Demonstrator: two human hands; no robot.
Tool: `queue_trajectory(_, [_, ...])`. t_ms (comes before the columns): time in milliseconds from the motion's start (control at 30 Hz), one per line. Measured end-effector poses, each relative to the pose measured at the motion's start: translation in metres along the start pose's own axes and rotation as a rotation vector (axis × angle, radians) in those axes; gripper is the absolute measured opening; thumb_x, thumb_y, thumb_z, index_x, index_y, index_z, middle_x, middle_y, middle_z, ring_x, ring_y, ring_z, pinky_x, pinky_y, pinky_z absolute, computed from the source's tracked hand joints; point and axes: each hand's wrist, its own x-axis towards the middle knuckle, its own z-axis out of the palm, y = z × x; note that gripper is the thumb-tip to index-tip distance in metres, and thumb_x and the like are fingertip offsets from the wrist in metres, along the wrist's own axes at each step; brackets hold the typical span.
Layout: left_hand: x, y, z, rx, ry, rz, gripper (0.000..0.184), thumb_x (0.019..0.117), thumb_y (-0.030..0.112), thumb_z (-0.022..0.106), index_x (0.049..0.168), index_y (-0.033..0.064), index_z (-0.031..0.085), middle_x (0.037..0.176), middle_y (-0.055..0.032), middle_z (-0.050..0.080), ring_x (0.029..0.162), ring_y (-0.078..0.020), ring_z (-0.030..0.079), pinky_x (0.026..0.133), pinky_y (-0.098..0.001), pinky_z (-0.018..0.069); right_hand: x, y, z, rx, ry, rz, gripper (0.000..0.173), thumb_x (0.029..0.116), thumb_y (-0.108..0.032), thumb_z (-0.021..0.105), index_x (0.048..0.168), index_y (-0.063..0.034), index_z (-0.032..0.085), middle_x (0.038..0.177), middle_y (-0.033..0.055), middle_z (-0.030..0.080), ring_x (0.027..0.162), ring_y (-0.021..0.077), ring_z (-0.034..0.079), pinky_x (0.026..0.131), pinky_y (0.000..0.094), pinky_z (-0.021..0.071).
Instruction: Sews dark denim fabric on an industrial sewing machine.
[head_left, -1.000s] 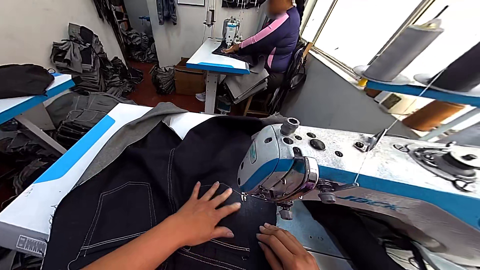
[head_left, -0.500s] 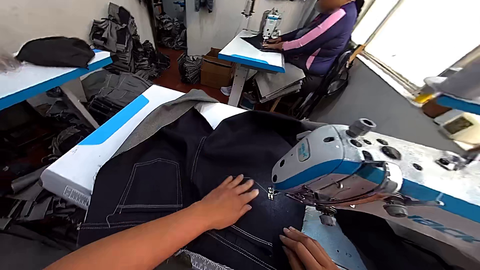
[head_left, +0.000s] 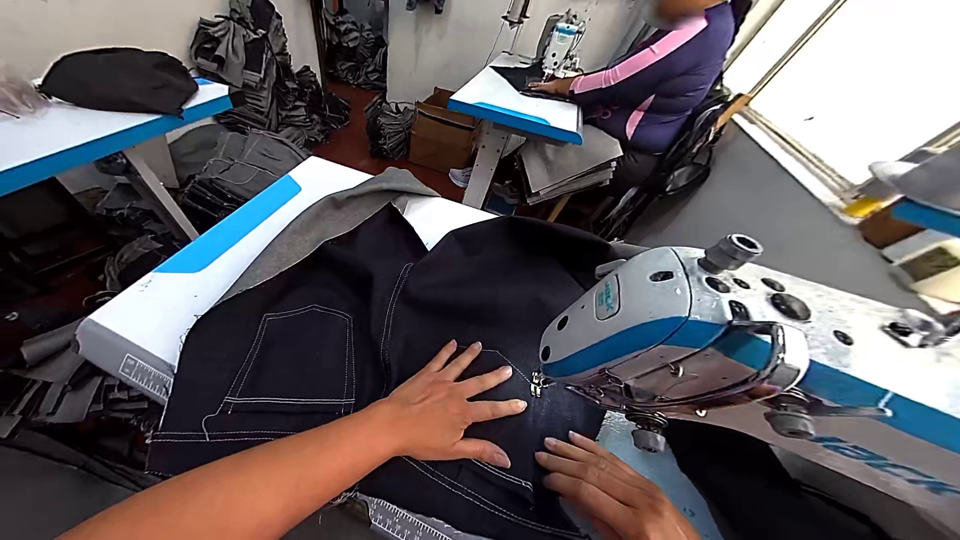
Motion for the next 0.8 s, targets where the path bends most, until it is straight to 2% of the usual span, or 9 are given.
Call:
queue_trajectory(100, [0.001,0.000,0.000,0.025,0.001,-0.004,0.065,0.1023,0.069,0.027,0.160,0.0383,0.034,0.171,-0.0013,0.022,0.159,-0.0356,0.006,0.124,-0.0647,0.0016,0.010,-0.003,-0.021,0.019,-0.026,0.015,0.020,0.1068,-0.012,0.052,0.103,-0.0057,0.070,0.106,0.0105,0.077,0.115,0.0201,0.071,0.111,0.0362,0.0485])
queue_trajectory(267, [0.000,-0.002,0.000,0.072,-0.002,0.019,0.063,0.1039,0.066,0.026,0.160,0.0387,0.034,0.171,-0.0021,0.021,0.159,-0.0360,0.005,0.124,-0.0644,0.0013,0.003,-0.009,-0.007,-0.010,-0.048,0.011,0.021,0.1055,-0.015,0.051,0.102,-0.0069,0.071,0.105,0.0096,0.075,0.116,0.0206,0.069,0.112,0.0345,0.0460])
queue_trajectory(333, [0.000,0.001,0.004,0.128,0.042,0.080,0.059,0.1072,0.058,0.026,0.159,0.0324,0.038,0.168,-0.0060,0.029,0.158,-0.0357,0.013,0.123,-0.0662,0.0051,-0.003,-0.013,-0.008,-0.023,-0.047,0.003,0.024,0.1022,-0.014,0.048,0.105,-0.0072,0.071,0.109,0.0098,0.075,0.117,0.0208,0.069,0.113,0.0343,0.0455])
queue_trajectory(367, [-0.001,0.006,0.004,0.178,0.074,0.128,0.056,0.1097,0.050,0.029,0.157,0.0231,0.044,0.164,-0.0102,0.038,0.156,-0.0352,0.023,0.123,-0.0664,0.0113,-0.005,-0.014,-0.010,-0.014,-0.048,0.011,0.027,0.1016,-0.014,0.045,0.104,-0.0077,0.071,0.109,0.0094,0.075,0.116,0.0205,0.069,0.112,0.0338,0.0459])
queue_trajectory(433, [-0.005,0.026,0.003,0.285,0.122,0.193,0.043,0.1100,0.024,0.040,0.144,0.0035,0.057,0.143,-0.0175,0.059,0.140,-0.0335,0.051,0.117,-0.0549,0.0364,-0.005,-0.015,-0.013,0.024,-0.021,0.065,0.032,0.1030,-0.015,0.040,0.101,-0.0088,0.072,0.104,0.0086,0.076,0.110,0.0199,0.071,0.105,0.0330,0.0517])
queue_trajectory(500, [-0.010,0.051,0.002,0.284,0.120,0.154,0.032,0.1014,0.002,0.049,0.128,-0.0065,0.064,0.119,-0.0186,0.068,0.116,-0.0335,0.064,0.099,-0.0438,0.0527,0.003,-0.013,-0.013,0.014,0.047,0.133,0.032,0.1034,-0.015,0.040,0.105,-0.0107,0.072,0.099,0.0070,0.075,0.098,0.0186,0.072,0.087,0.0318,0.0580])
queue_trajectory(567, [-0.014,0.072,0.007,0.186,0.187,-0.002,0.031,0.1034,0.013,0.050,0.115,-0.0072,0.070,0.107,-0.0208,0.070,0.104,-0.0378,0.068,0.088,-0.0449,0.0568,0.019,-0.009,-0.007,-0.039,0.106,0.182,0.028,0.1027,-0.014,0.047,0.110,-0.0112,0.074,0.107,0.0066,0.076,0.104,0.0187,0.072,0.089,0.0326,0.0593])
queue_trajectory(667, [-0.011,0.104,0.018,0.109,0.316,-0.253,0.066,0.0960,0.056,0.057,0.102,-0.0085,0.071,0.102,-0.0272,0.070,0.101,-0.0448,0.069,0.089,-0.0530,0.0561,0.037,0.003,0.012,-0.070,0.127,0.183,0.029,0.0996,-0.013,0.049,0.111,-0.0147,0.075,0.120,0.0038,0.074,0.116,0.0168,0.069,0.096,0.0317,0.0567])
queue_trajectory(800, [-0.001,0.104,0.037,0.284,0.606,-0.321,0.029,0.0846,0.027,0.066,0.086,-0.0013,0.072,0.080,-0.0168,0.069,0.077,-0.0327,0.073,0.070,-0.0396,0.0606,0.045,0.015,0.025,-0.003,0.143,0.146,0.030,0.0939,-0.012,0.048,0.100,-0.0153,0.077,0.107,-0.0003,0.076,0.109,0.0133,0.069,0.098,0.0284,0.0531])
